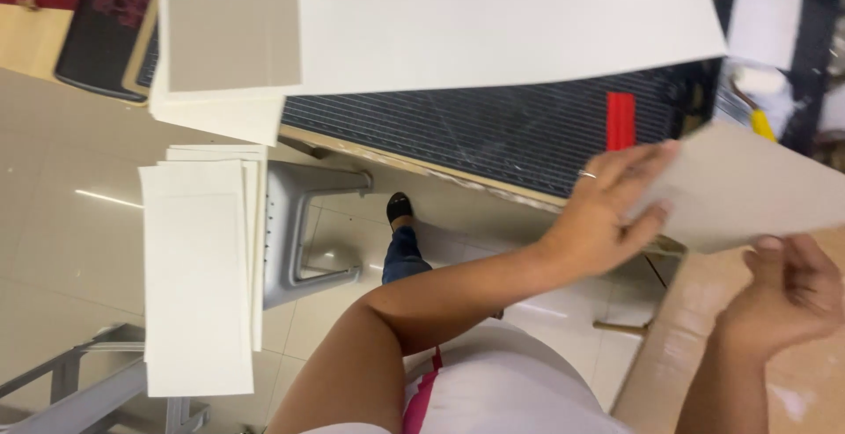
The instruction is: The person applies glue to small rectangular pieces using a roller, places them onto larger white sheets, smooths them with a red squeegee, and trims the edges with a utility knife. The process is repeated for multiple pieces, resulting in finished card-like items.
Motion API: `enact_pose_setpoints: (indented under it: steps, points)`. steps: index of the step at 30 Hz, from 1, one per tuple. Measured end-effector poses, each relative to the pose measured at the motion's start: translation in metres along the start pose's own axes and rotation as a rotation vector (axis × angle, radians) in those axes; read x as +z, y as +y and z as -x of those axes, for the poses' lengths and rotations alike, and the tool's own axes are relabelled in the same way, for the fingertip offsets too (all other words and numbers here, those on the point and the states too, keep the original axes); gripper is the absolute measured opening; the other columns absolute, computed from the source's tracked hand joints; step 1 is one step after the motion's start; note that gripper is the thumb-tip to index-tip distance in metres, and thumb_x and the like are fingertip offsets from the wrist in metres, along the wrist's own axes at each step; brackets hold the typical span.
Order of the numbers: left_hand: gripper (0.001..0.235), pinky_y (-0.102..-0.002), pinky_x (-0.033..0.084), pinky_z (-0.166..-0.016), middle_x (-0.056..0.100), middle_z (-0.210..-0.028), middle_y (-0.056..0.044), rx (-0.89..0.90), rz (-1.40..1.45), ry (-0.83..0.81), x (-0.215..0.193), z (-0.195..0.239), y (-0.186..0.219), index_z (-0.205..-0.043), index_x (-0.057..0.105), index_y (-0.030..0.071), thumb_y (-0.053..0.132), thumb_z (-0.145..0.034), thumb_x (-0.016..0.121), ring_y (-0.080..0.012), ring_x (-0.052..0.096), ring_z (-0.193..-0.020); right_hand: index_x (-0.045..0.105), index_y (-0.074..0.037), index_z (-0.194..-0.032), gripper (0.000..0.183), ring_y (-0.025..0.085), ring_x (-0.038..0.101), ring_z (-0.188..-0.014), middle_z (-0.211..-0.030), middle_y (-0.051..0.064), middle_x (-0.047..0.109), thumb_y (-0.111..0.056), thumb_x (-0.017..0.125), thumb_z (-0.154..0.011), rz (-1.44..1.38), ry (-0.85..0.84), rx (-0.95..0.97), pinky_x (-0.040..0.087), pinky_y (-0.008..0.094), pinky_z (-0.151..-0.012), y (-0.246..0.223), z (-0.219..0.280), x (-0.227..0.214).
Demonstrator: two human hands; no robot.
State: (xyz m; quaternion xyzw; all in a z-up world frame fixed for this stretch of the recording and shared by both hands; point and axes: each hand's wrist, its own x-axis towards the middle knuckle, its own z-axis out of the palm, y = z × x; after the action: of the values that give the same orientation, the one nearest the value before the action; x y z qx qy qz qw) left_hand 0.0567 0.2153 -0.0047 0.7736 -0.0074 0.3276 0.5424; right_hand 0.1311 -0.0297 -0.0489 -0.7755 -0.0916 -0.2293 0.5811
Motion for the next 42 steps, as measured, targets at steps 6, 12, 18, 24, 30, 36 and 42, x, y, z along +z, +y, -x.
enact_pose_setpoints:
  steps: [6,12,18,24,30,36,42]
  points:
    - [0.051,-0.039,0.046,-0.117,0.054,-0.139,-0.015,-0.254,0.000,0.159,-0.191,-0.043,-0.098,-0.152,0.050,0.016,0.011,-0.101,0.059,-0.0294,0.054,-0.133,0.072,0.002,-0.123,0.022,0.014,0.066,-0.090,-0.104,0.010,0.071,0.008,0.078,-0.103,-0.012,-0.294,0.128,0.060,0.026,-0.081,-0.050,0.024,0.224]
    - [0.057,-0.044,0.057,-0.098,0.054,-0.132,-0.024,-0.682,-0.050,0.207,-0.356,-0.070,-0.175,-0.148,0.056,0.008,0.003,-0.091,0.060,-0.0391,0.063,-0.119,0.074,0.004,-0.120,0.034,0.022,0.068,-0.085,-0.096,0.020,0.069,0.012,0.080,-0.087,-0.018,-0.519,0.237,0.064,0.035,-0.069,-0.088,0.051,0.422]
    - [0.055,-0.038,0.059,-0.098,0.063,-0.125,-0.018,-0.858,-0.147,0.269,-0.430,-0.079,-0.254,-0.148,0.055,0.004,0.008,-0.093,0.060,-0.0283,0.067,-0.115,0.073,-0.002,-0.122,0.033,0.016,0.067,-0.087,-0.096,0.013,0.070,0.005,0.078,-0.090,0.048,-0.708,0.385,0.065,0.031,-0.070,-0.126,0.058,0.523]
    - [0.042,-0.039,0.063,-0.092,0.066,-0.123,-0.012,-0.909,-0.283,0.189,-0.447,-0.077,-0.324,-0.130,0.072,0.016,0.014,-0.088,0.068,-0.0300,0.071,-0.110,0.073,-0.005,-0.120,0.033,0.013,0.068,-0.088,-0.096,0.010,0.070,0.002,0.081,-0.088,0.074,-0.776,0.448,0.064,0.027,-0.071,-0.103,0.060,0.566]
    - [0.048,-0.039,0.061,-0.097,0.062,-0.126,-0.021,-0.970,-0.247,0.205,-0.457,-0.100,-0.300,-0.136,0.066,0.003,0.005,-0.089,0.063,-0.0357,0.069,-0.115,0.072,-0.003,-0.122,0.034,0.012,0.063,-0.092,-0.099,0.010,0.069,0.002,0.079,-0.089,0.044,-0.798,0.487,0.063,0.026,-0.079,-0.103,0.059,0.577]
    - [0.047,-0.039,0.062,-0.096,0.062,-0.124,-0.022,-1.001,-0.270,0.165,-0.458,-0.109,-0.295,-0.136,0.065,0.001,0.004,-0.089,0.061,-0.0363,0.069,-0.115,0.072,-0.005,-0.122,0.034,0.010,0.063,-0.095,-0.100,0.007,0.069,0.000,0.080,-0.089,0.036,-0.820,0.498,0.062,0.024,-0.082,-0.101,0.057,0.577]
    - [0.046,-0.039,0.062,-0.093,0.062,-0.121,-0.024,-1.006,-0.288,0.140,-0.460,-0.111,-0.295,-0.134,0.065,-0.002,0.003,-0.089,0.061,-0.0372,0.070,-0.112,0.073,-0.006,-0.121,0.034,0.009,0.063,-0.091,-0.098,0.007,0.070,0.001,0.081,-0.089,0.020,-0.806,0.498,0.062,0.023,-0.081,-0.092,0.058,0.577]
